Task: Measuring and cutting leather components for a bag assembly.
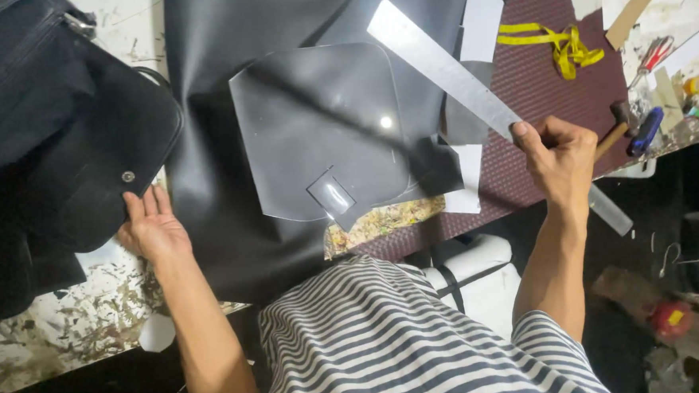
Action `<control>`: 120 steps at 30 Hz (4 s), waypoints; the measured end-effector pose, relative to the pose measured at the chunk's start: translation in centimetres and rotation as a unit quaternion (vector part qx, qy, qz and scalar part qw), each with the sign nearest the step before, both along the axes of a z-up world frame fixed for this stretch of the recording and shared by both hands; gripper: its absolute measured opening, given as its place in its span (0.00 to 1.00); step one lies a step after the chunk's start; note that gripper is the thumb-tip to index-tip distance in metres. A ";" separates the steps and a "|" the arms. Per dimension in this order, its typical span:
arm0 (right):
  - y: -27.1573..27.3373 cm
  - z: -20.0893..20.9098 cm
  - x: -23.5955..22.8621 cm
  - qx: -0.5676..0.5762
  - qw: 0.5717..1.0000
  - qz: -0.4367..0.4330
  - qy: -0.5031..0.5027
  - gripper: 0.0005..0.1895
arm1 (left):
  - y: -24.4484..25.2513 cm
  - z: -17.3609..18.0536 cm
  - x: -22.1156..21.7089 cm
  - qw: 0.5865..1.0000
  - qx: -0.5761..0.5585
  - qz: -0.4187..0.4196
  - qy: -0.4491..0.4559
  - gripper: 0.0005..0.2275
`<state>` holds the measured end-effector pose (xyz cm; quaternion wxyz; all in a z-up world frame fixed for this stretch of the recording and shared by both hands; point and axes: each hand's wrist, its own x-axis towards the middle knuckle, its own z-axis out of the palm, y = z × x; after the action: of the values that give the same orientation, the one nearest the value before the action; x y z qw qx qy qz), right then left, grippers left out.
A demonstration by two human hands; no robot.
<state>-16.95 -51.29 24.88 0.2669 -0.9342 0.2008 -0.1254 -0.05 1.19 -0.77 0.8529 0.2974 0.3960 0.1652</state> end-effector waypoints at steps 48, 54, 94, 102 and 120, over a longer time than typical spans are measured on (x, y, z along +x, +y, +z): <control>-0.3 -13.5 -11.4 0.265 0.945 -0.151 0.116 0.22 | -14.5 6.9 -15.9 0.765 0.387 -0.488 0.160 0.05; 0.2 -16.7 -17.1 0.232 0.941 -0.186 0.161 0.23 | -15.9 13.0 -16.9 0.623 0.315 -0.680 0.222 0.11; 0.1 -15.6 -14.0 0.085 0.936 -0.139 0.313 0.29 | -29.0 8.4 -5.5 0.369 0.721 -0.480 -0.337 0.13; 0.0 -15.6 -14.5 0.127 0.949 -0.159 0.239 0.23 | -28.8 7.0 -5.5 0.363 0.716 -0.480 -0.354 0.15; -1.0 -15.6 -13.4 0.123 0.960 -0.140 0.210 0.24 | -29.2 7.1 -5.3 0.342 0.736 -0.466 -0.351 0.15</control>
<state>-30.37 -52.29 9.23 0.3108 -0.8620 0.3955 0.0633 -5.39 -27.97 6.32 0.2892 0.8563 -0.4244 0.0552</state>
